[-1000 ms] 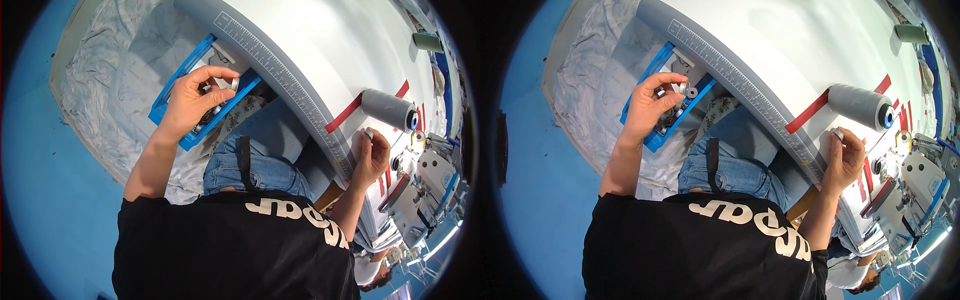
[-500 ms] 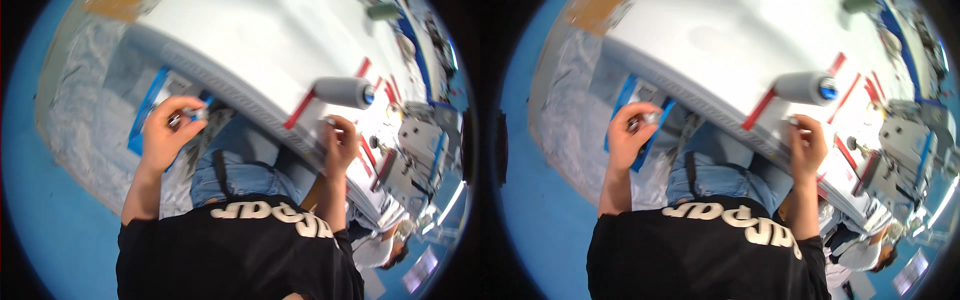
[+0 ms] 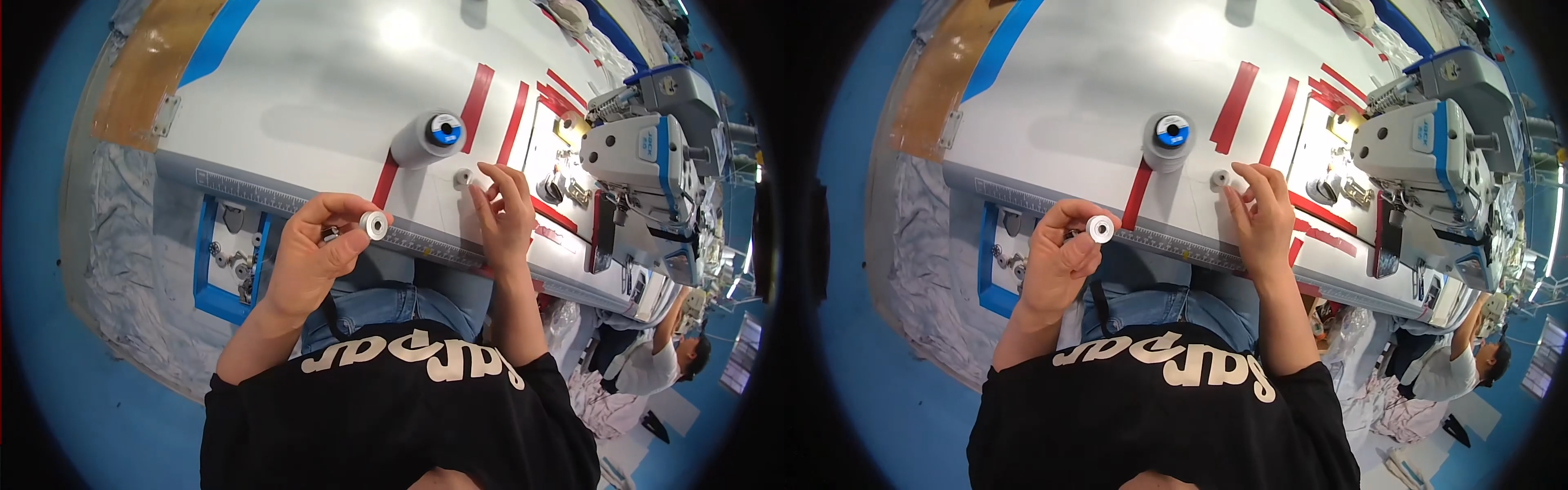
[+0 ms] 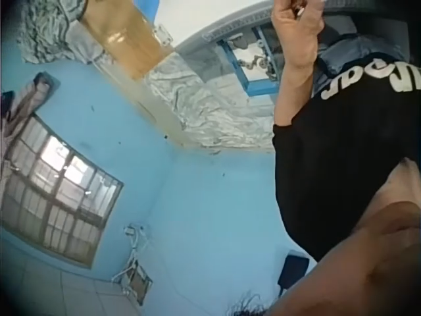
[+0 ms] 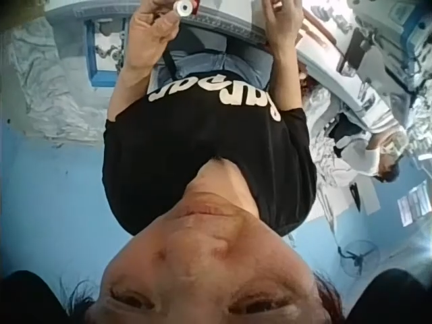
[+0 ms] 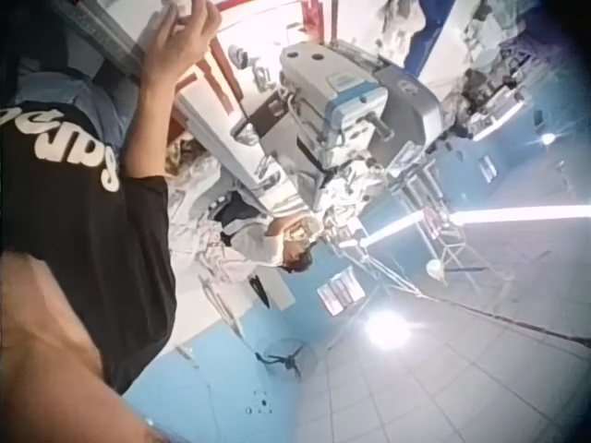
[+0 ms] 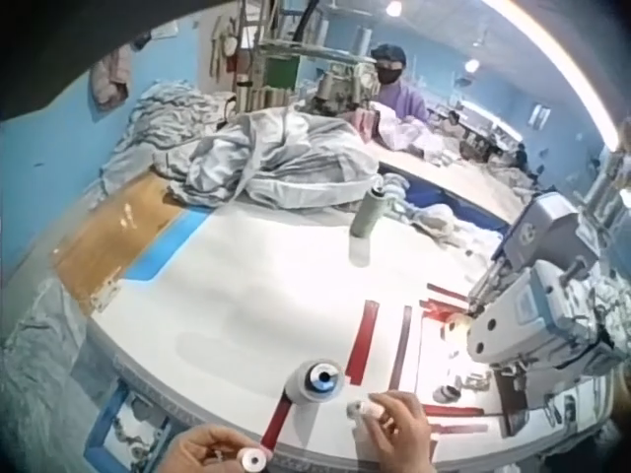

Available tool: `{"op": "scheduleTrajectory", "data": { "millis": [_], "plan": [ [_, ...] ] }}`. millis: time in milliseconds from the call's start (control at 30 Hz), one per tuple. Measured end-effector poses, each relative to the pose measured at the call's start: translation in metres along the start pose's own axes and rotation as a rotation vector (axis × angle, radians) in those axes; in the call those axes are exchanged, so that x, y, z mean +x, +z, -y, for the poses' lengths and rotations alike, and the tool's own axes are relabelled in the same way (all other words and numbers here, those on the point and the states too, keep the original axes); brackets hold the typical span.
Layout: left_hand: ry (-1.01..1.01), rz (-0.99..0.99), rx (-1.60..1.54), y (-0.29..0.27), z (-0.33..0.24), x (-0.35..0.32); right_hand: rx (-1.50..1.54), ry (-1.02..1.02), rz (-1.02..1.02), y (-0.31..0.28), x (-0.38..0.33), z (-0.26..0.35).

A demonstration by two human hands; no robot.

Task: Threading an industrial sewing machine and preparing thread spools at a workstation.

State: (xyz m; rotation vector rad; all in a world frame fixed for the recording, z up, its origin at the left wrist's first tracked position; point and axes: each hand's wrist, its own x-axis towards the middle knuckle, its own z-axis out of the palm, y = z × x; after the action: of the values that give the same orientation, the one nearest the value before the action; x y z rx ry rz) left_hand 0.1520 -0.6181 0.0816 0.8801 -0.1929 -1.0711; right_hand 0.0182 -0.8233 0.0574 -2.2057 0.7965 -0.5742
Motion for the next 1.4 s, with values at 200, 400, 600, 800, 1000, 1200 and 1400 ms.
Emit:
{"op": "scheduleTrajectory", "data": {
  "millis": [200, 400, 600, 800, 1000, 1200, 1400],
  "plan": [
    [0.048, -0.022, 0.257, 0.012, 0.012, 0.001, 0.369, -0.28, 0.236, -0.016, -0.024, 0.037],
    [0.104, 0.028, 0.491, 0.033, 0.018, 0.002, 0.55, -0.263, 0.389, -0.013, -0.025, 0.041],
    [0.044, 0.026, 0.471, 0.041, 0.024, 0.007, 0.693, -0.16, 0.404, -0.016, -0.027, 0.029],
    [0.465, -0.356, 0.926, 0.047, 0.02, 0.024, 1.03, 0.131, 0.455, -0.02, -0.028, 0.028],
    [0.587, -0.344, 1.285, 0.043, 0.017, 0.079, 1.142, 0.2, 0.486, -0.023, -0.027, 0.027],
    [0.353, -0.337, 1.328, 0.039, 0.026, 0.093, 1.195, 0.214, 0.479, -0.023, -0.029, 0.028],
    [0.05, -0.047, 0.698, 0.039, 0.017, 0.052, 1.145, 0.264, 0.498, -0.034, -0.028, 0.027]
  ]
}}
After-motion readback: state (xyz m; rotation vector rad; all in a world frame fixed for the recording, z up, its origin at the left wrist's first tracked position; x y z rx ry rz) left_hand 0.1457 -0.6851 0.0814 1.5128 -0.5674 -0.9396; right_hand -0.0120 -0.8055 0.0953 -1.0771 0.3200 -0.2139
